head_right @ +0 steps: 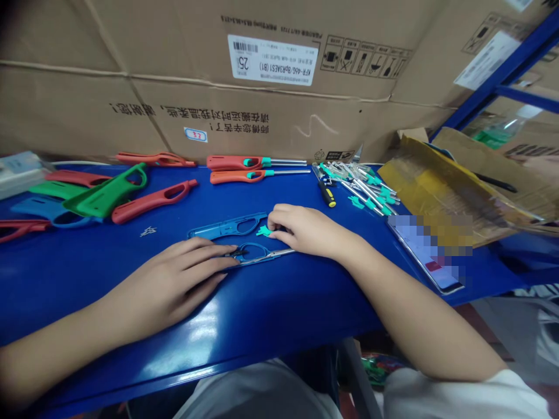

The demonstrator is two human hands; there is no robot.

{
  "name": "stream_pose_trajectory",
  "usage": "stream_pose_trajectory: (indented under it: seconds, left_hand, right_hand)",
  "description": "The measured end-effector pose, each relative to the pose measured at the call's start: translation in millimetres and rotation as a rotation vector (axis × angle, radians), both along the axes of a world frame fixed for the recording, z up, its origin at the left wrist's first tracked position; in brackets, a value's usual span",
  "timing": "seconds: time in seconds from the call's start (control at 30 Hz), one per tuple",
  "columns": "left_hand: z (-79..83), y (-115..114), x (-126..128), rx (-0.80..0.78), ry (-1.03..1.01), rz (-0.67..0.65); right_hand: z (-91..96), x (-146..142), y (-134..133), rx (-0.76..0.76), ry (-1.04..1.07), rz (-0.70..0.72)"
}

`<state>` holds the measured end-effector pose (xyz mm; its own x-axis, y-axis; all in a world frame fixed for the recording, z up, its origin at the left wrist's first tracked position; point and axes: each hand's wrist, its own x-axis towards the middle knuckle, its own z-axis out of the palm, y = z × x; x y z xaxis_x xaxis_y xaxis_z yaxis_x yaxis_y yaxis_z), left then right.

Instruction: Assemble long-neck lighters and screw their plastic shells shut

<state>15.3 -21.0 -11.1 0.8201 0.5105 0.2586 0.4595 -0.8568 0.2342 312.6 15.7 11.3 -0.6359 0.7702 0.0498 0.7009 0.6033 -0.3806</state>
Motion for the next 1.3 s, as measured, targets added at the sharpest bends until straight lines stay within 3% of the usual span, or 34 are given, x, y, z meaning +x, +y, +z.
stream_pose_trajectory:
  seconds: [0.23,0.47,0.7,1.3]
  left_hand:
    - [-2.3,1.1,-0.9,0.0,-0.033,0.002]
    - [-3.8,1.3,0.0,-0.028,-0.062,0.019]
    - [-3.7,1.2,0.1,-0.061,-0.071,0.021]
    - [-2.8,-1.1,2.7,-0.126,-0.113,0.033]
  right_hand:
    - [5.8,0.7,-4.2,0.051,0.075,-0.033]
    - [8.9,-10.8,-18.2,-0.038,0.056,0.108]
    - [13.5,-13.3,-22.4,-0.066,0.033,0.142]
    - [4.1,-21.9,-26.7,-0.024,-0.067,0.155]
